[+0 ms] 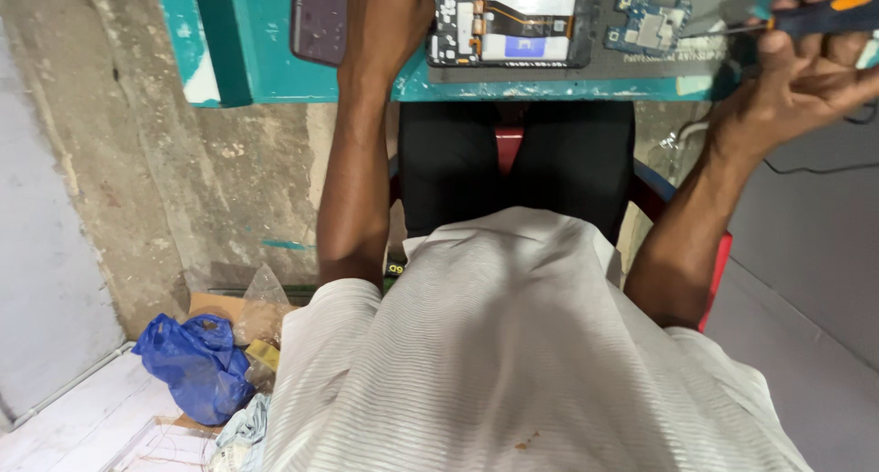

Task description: The person is repairing a smartphone by using a screwdriver to remove screws and a metal prying tool to separate the phone's casing. They carefully lift the screen assembly to expose the internal components, including the battery and circuit board, and continue to adjust the internal parts.

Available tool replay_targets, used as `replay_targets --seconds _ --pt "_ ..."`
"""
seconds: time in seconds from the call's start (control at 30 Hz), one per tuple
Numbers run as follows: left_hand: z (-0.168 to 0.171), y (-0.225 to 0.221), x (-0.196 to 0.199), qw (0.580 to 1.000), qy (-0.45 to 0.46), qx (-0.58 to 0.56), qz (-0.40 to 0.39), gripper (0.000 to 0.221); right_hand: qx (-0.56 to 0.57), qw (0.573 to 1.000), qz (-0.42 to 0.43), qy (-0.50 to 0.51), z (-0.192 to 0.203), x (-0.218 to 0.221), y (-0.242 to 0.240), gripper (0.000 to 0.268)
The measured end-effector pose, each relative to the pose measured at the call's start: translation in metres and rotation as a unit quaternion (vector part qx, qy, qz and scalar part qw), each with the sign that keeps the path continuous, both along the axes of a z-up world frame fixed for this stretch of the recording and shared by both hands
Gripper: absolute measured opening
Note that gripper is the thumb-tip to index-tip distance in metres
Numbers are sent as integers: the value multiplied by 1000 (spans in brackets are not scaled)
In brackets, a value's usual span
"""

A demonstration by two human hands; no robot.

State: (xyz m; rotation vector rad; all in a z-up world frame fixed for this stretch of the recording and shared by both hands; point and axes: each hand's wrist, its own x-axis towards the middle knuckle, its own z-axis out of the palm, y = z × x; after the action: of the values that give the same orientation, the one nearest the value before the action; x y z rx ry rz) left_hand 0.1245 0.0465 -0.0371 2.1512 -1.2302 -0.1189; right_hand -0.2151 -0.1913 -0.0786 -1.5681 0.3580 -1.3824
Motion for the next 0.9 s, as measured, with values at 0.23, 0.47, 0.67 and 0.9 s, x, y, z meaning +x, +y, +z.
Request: replay_targets --seconds 0.23,0.47,0.67,0.9 --pt "35 5 -78 984 -71 -57 -152 38 31 998 45 17 24 22 49 106" --pt "19 6 -84 979 -127 -7 -158 65 -40 997 2 68 17 25 60 106" --pt "11 7 -84 975 -154 8 -163 65 -70 974 -130 174 19 -7 22 90" --pt "15 5 -81 976 -138 0 -166 67 -264 850 -33 456 110 -1 5 37"
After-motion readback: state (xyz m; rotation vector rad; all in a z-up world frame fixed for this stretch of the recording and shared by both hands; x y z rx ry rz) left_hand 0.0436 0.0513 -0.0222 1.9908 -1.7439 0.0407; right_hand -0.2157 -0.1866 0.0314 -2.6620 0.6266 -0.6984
